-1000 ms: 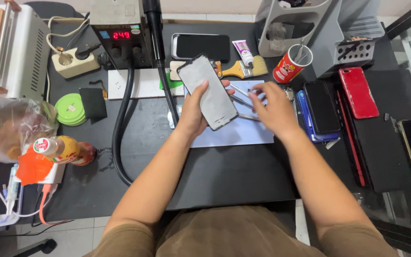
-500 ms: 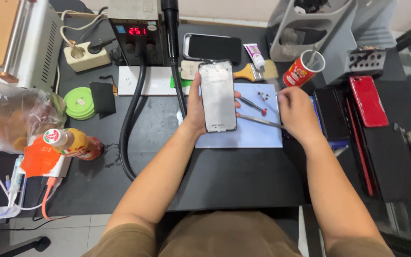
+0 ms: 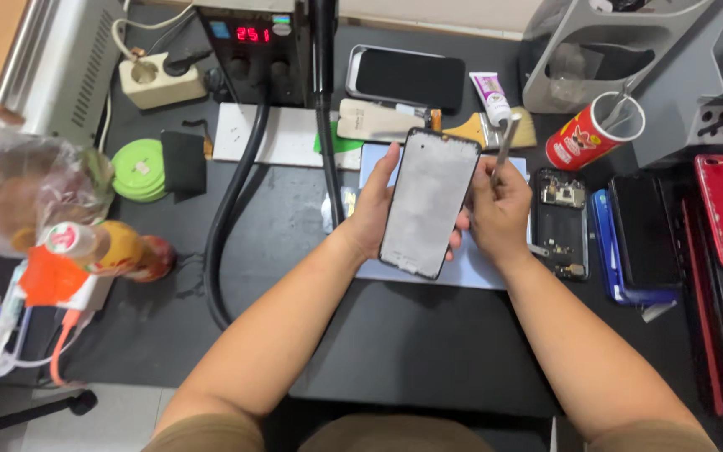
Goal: The person disassembles a smartphone, removes the battery, and uses a metal tool to scrape adhesive residue from the phone's frame. The person then places the phone face down on the workbench.
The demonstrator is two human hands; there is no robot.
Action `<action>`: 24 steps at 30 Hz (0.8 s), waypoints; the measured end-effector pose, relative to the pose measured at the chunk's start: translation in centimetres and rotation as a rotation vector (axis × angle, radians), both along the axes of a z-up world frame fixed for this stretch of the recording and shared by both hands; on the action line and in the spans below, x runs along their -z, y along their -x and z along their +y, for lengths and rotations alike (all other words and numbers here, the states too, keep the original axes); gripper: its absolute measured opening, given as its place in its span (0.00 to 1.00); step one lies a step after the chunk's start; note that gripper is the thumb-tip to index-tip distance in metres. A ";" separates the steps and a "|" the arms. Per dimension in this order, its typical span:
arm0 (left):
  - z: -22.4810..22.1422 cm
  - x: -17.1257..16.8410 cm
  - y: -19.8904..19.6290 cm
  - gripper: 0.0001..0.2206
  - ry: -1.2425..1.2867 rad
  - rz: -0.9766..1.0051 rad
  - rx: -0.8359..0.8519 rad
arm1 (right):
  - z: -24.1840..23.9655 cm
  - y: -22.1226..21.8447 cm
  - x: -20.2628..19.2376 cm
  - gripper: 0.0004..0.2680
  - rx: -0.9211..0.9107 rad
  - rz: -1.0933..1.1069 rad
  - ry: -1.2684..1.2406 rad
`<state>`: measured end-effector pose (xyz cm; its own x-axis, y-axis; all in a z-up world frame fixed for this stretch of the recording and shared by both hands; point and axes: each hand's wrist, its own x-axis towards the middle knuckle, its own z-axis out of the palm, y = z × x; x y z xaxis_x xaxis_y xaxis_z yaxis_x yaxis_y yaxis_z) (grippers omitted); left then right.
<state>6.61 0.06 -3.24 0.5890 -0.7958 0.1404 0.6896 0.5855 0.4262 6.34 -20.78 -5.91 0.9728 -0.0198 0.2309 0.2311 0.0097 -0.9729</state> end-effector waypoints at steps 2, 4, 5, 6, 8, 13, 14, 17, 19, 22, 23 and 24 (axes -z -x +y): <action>0.2 -0.4 -0.3 0.47 0.039 -0.006 0.018 | -0.1 -0.7 0.5 0.12 0.053 -0.067 0.032; 0.1 -0.4 -0.1 0.46 0.052 0.003 -0.016 | -0.4 -0.8 0.9 0.13 0.089 -0.042 -0.129; 0.1 -0.6 -0.2 0.45 0.040 0.002 -0.060 | -0.3 -1.0 0.8 0.13 0.107 -0.034 -0.213; 0.1 -0.7 -0.3 0.44 0.028 0.002 -0.104 | -0.3 -1.2 0.5 0.14 0.146 -0.110 -0.165; 0.0 -0.7 -0.6 0.40 -0.037 0.042 -0.185 | 0.1 -0.7 -0.4 0.15 0.220 -0.252 -0.069; -0.3 0.2 -1.4 0.38 -0.194 0.035 -0.278 | 1.9 0.3 -3.7 0.09 0.126 -0.235 -0.232; -0.4 0.6 -1.6 0.38 -0.204 0.041 -0.259 | 2.4 0.5 -3.8 0.07 0.080 -0.185 -0.269; -1.0 1.6 -1.5 0.39 -0.183 0.068 -0.206 | 3.9 1.4 -3.3 0.03 0.058 -0.067 -0.161; -0.8 1.6 -1.6 0.39 -0.223 0.092 -0.202 | 3.3 1.6 -3.5 0.02 -0.022 -0.232 -0.089; -0.6 1.3 -1.3 0.38 -0.301 0.120 -0.226 | 3.2 2.0 -3.4 0.03 -0.042 -0.318 -0.019; -0.6 1.1 -1.3 0.38 -0.267 0.110 -0.236 | 3.2 2.0 -3.4 0.04 -0.034 -0.323 0.002; -0.5 0.9 -1.4 0.38 -0.232 0.099 -0.245 | 3.3 2.2 -3.5 0.04 -0.041 -0.281 0.001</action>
